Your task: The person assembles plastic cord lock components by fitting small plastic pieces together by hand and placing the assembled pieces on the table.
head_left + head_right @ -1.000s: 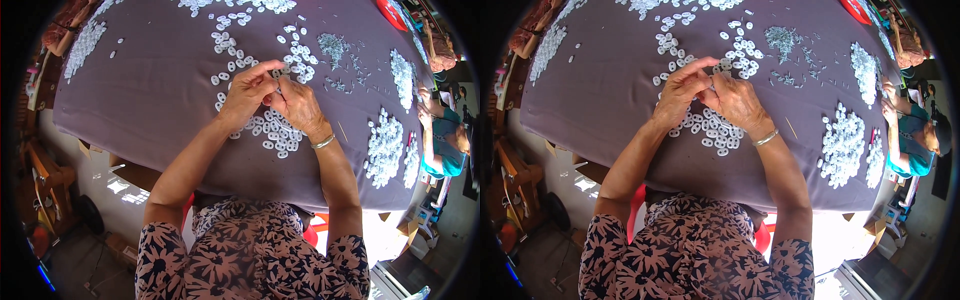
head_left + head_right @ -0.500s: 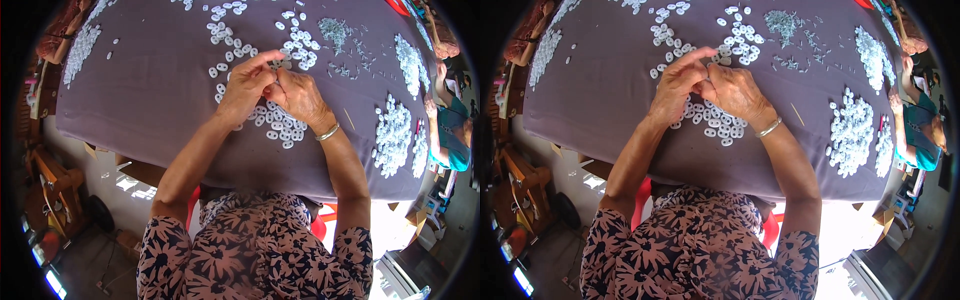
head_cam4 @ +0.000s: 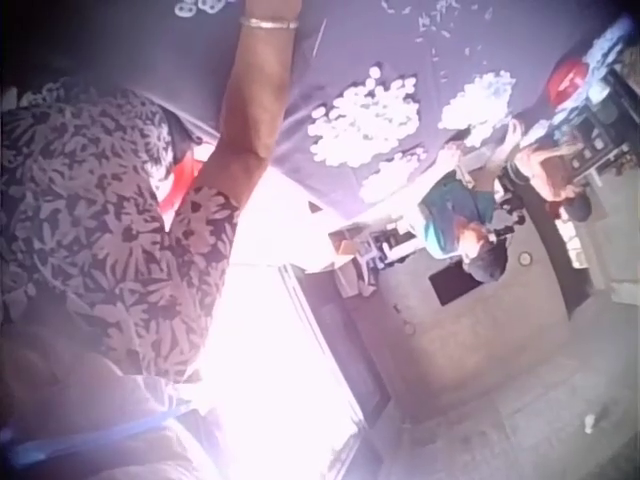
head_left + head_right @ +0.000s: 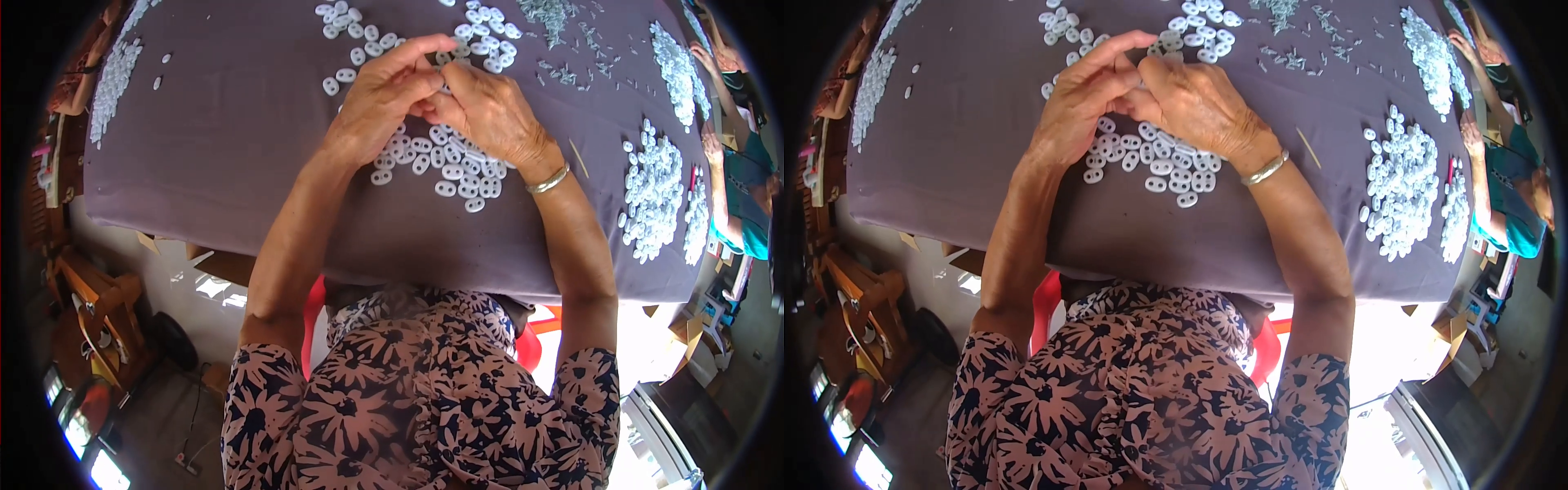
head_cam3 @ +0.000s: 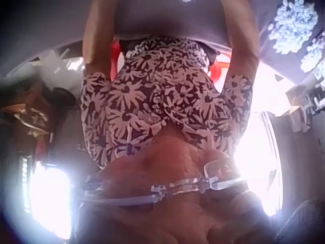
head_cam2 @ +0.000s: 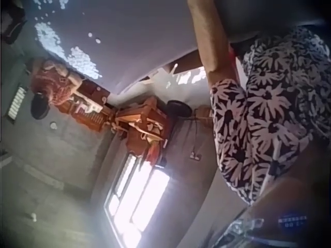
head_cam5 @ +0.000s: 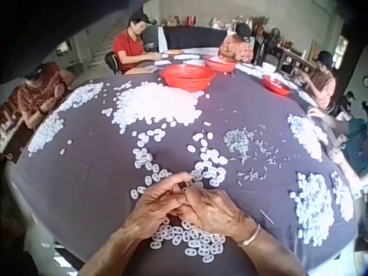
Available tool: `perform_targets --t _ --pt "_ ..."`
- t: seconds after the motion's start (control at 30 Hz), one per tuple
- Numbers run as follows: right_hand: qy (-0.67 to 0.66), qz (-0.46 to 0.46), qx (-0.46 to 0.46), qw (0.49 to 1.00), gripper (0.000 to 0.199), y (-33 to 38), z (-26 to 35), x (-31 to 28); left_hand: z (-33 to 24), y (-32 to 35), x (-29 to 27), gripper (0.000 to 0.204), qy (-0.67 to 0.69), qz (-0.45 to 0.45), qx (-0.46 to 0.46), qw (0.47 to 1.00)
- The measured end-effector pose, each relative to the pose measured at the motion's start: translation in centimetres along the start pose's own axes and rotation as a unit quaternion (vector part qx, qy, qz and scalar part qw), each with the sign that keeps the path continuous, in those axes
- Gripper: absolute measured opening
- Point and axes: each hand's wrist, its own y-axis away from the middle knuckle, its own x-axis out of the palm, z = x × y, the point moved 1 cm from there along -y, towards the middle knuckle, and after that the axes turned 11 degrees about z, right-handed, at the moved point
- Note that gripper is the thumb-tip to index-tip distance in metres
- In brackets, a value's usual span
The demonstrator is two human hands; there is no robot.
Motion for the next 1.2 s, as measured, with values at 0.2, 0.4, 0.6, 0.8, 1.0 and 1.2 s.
perform_targets --t 0.2,0.4,0.6,0.8,1.0,1.2 --pt "0.018 -0.062 -0.027 0.998 0.023 0.1 0.0 -0.2 -0.1 0.0 0.1 0.033 -0.042 0.0 -0.008 0.999" --pt "-0.022 -0.06 -0.022 0.998 0.04 -0.1 0.6 -0.8 0.1 0.1 -0.1 0.035 -0.08 -0.025 0.017 0.996" --pt "-0.024 -0.035 -0.01 0.999 0.041 0.0 0.2 -0.7 -0.2 -0.1 -0.2 0.036 -0.12 -0.019 0.029 0.992" --pt "-0.031 -0.01 -0.004 0.999 0.039 0.0 0.3 -0.9 -0.4 0.0 0.0 0.039 -0.118 -0.011 0.03 0.992" --pt "-0.036 0.003 -0.002 0.999 0.04 0.1 0.6 -0.9 -1.0 0.2 -0.2 0.04 -0.1 0.004 0.023 0.995" --pt "-0.035 0.006 -0.01 0.999 0.04 0.1 0.8 -0.9 -0.8 0.2 -0.7 0.037 -0.108 0.02 0.006 0.994"
